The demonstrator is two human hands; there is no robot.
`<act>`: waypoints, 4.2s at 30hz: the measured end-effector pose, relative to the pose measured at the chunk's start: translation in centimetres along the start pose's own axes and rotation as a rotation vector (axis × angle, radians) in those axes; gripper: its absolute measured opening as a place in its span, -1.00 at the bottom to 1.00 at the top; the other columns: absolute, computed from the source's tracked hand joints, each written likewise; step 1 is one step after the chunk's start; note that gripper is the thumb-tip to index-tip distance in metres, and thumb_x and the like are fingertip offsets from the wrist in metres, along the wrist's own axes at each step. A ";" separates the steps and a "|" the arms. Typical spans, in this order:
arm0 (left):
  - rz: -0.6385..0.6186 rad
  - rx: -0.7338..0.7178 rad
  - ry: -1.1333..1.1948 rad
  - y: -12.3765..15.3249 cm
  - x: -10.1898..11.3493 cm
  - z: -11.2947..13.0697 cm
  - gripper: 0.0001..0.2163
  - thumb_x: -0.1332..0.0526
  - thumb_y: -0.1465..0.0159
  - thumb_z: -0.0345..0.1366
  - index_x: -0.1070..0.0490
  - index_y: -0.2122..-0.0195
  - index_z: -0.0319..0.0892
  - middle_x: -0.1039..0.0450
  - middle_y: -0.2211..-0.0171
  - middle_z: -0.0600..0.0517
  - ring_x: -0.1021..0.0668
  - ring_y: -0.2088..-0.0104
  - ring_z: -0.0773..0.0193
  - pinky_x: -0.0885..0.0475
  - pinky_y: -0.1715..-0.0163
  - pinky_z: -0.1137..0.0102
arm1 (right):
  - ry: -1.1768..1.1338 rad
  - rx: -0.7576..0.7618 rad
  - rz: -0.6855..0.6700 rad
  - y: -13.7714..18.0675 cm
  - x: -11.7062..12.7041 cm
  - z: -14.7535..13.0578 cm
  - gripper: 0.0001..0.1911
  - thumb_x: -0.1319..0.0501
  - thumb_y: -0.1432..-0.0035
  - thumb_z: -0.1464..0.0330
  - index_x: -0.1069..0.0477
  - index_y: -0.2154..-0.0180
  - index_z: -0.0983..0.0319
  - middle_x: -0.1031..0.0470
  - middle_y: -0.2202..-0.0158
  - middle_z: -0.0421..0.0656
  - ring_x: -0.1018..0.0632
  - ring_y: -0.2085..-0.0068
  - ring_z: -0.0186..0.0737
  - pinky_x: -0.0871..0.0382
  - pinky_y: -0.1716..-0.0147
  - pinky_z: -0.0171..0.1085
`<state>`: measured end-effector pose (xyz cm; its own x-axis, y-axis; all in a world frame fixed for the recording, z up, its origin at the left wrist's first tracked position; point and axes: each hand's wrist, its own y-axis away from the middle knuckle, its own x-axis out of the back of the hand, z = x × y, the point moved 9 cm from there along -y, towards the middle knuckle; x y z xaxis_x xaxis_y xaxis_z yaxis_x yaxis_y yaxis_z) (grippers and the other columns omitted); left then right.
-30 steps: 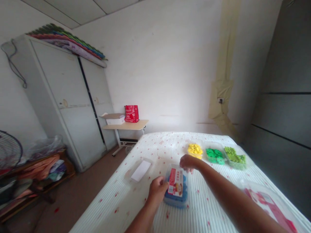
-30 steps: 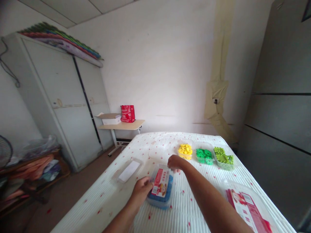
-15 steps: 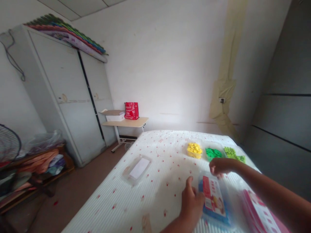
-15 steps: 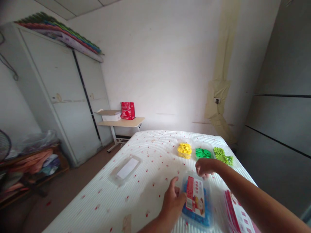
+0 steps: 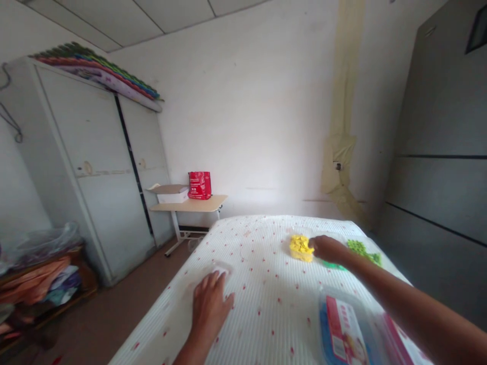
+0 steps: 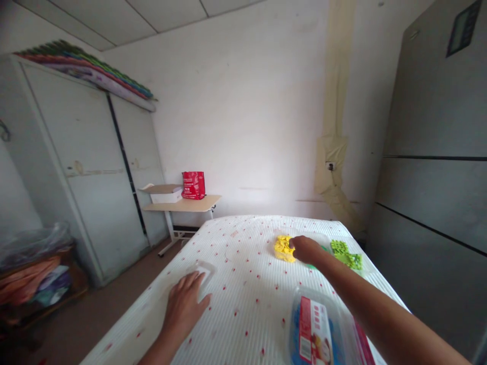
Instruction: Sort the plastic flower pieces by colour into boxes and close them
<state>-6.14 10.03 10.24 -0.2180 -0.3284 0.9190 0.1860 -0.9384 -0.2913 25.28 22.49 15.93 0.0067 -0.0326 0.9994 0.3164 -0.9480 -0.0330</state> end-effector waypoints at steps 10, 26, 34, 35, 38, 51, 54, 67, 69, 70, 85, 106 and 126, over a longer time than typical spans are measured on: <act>-0.173 0.214 -0.106 1.1 -2.9 -7.6 -0.36 -0.06 -0.01 -0.01 -0.11 -0.15 -0.07 0.03 -0.23 -0.10 -0.03 -0.21 -0.03 0.04 -0.07 -0.03 | 0.235 0.018 0.055 -3.8 -3.8 -5.6 -0.74 -0.02 -0.08 0.60 -0.43 0.24 0.38 -0.48 0.26 0.15 -0.51 0.19 -0.03 -0.33 0.29 -0.18; 0.157 0.177 -0.159 2.0 2.4 -5.4 -0.52 -0.09 -0.05 -0.21 -0.25 -0.05 -0.03 -0.04 -0.21 -0.03 -0.15 -0.13 0.05 0.01 -0.04 0.11 | 0.331 0.353 0.084 3.4 -4.7 -16.2 -0.73 -0.07 0.04 0.50 -0.40 0.24 0.32 -0.50 0.32 0.06 -0.51 0.30 -0.05 -0.31 0.36 -0.19; 0.297 0.039 0.053 1.9 4.4 -4.5 -0.56 -0.12 -0.05 -0.17 -0.30 0.00 -0.01 -0.11 -0.17 0.04 -0.18 -0.12 0.03 -0.07 -0.07 0.13 | 0.287 0.601 0.062 9.8 -6.0 -22.6 -0.72 -0.09 0.08 0.51 -0.39 0.25 0.33 -0.51 0.45 0.02 -0.52 0.48 -0.11 -0.25 0.56 -0.27; 0.303 0.012 0.120 1.9 4.5 -4.5 -0.56 -0.12 -0.05 -0.16 -0.31 0.00 -0.02 -0.13 -0.16 0.03 -0.18 -0.12 0.04 -0.08 -0.08 0.15 | 0.260 0.612 0.050 10.3 -6.0 -23.1 -0.74 -0.09 0.07 0.50 -0.40 0.26 0.32 -0.51 0.46 0.01 -0.52 0.49 -0.12 -0.24 0.57 -0.28; 0.307 -0.029 0.396 1.8 4.8 -4.7 -0.56 -0.10 -0.06 -0.11 -0.32 0.01 -0.09 -0.19 -0.12 0.00 -0.20 -0.12 0.09 -0.08 -0.12 0.20 | 0.142 0.595 -0.007 10.5 -5.4 -23.3 -0.80 -0.11 0.03 0.41 -0.41 0.31 0.29 -0.53 0.43 0.00 -0.53 0.46 -0.10 -0.26 0.55 -0.29; -0.296 0.240 1.686 3.1 1.0 -0.6 -0.40 0.11 -0.14 0.06 -0.19 -0.08 -0.26 -0.35 0.00 -0.21 -0.45 0.05 0.02 -0.39 0.20 0.19 | -0.635 0.448 0.350 2.7 5.6 -19.1 -0.62 -0.05 -0.13 0.35 -0.23 -0.02 0.16 -0.38 0.06 -0.09 -0.45 0.37 -0.37 -0.30 0.31 -0.35; -0.389 0.233 1.665 3.5 0.8 0.5 -0.38 0.19 -0.15 0.11 -0.26 -0.02 -0.24 -0.41 0.06 -0.21 -0.47 0.09 0.03 -0.40 0.22 0.17 | -0.612 0.388 0.378 2.2 5.7 -18.9 -0.72 -0.02 -0.16 0.34 -0.35 0.11 0.20 -0.46 0.29 -0.13 -0.43 0.40 -0.34 -0.25 0.39 -0.38; -0.318 0.258 1.094 3.5 -0.5 2.3 -0.50 0.05 -0.15 0.04 -0.31 0.06 -0.24 -0.41 0.64 0.07 -0.42 0.68 0.35 -0.19 0.67 0.52 | -0.198 0.299 0.082 0.8 1.7 -14.5 -0.74 -0.01 -0.09 0.46 -0.49 0.37 0.24 -0.53 0.37 -0.12 -0.49 0.34 -0.30 -0.21 0.37 -0.40; -0.243 0.186 0.826 3.1 -0.5 2.7 -0.59 0.07 -0.18 -0.07 -0.39 0.15 -0.22 -0.45 0.60 0.03 -0.46 0.61 0.33 -0.22 0.61 0.51 | -0.149 0.260 0.032 1.0 0.8 -13.5 -0.73 -0.01 -0.08 0.47 -0.49 0.39 0.26 -0.53 0.38 -0.09 -0.51 0.33 -0.27 -0.23 0.37 -0.39; -0.202 0.150 0.684 2.9 -0.4 2.9 -0.64 0.06 -0.18 -0.13 -0.43 0.20 -0.19 -0.49 0.52 0.00 -0.50 0.52 0.31 -0.25 0.54 0.50 | -0.138 0.240 0.015 1.1 0.3 -13.1 -0.73 -0.01 -0.08 0.48 -0.49 0.40 0.28 -0.53 0.38 -0.07 -0.51 0.33 -0.25 -0.24 0.37 -0.38; -0.205 0.166 0.529 2.3 -4.9 2.7 -0.76 0.01 -0.12 -0.26 -0.27 0.63 -0.19 -0.27 0.67 0.13 -0.38 0.54 0.37 -0.12 0.54 0.52 | -0.608 -0.093 -0.436 0.7 -7.5 -9.1 -0.84 -0.06 0.01 0.52 -0.25 0.60 0.30 -0.28 0.73 -0.27 -0.40 0.66 -0.38 -0.33 0.63 -0.39; -0.124 0.150 0.516 3.0 -5.7 2.8 -0.80 0.01 -0.10 -0.28 -0.34 0.52 -0.22 -0.30 0.61 0.11 -0.37 0.51 0.36 -0.16 0.51 0.51 | -0.917 -0.076 -0.546 0.6 -9.5 -8.5 -0.86 -0.09 0.05 0.56 -0.24 0.59 0.28 -0.28 0.79 -0.33 -0.32 0.73 -0.45 -0.26 0.70 -0.46; -0.252 -0.259 0.171 6.0 -1.9 9.9 -0.44 -0.13 -0.04 -0.08 -0.16 -0.12 0.10 0.03 -0.24 0.07 -0.09 -0.21 0.06 0.00 -0.15 0.15 | -0.788 -0.011 -0.593 0.4 -9.0 -8.6 -0.89 -0.10 0.13 0.54 -0.33 0.47 0.27 -0.30 0.74 -0.34 -0.35 0.70 -0.45 -0.30 0.65 -0.43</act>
<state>4.86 6.07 9.41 -0.3864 -0.0774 0.9191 -0.1366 -0.9807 -0.1400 17.15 19.66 6.90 0.4815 0.6654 0.5704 0.4640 -0.7457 0.4781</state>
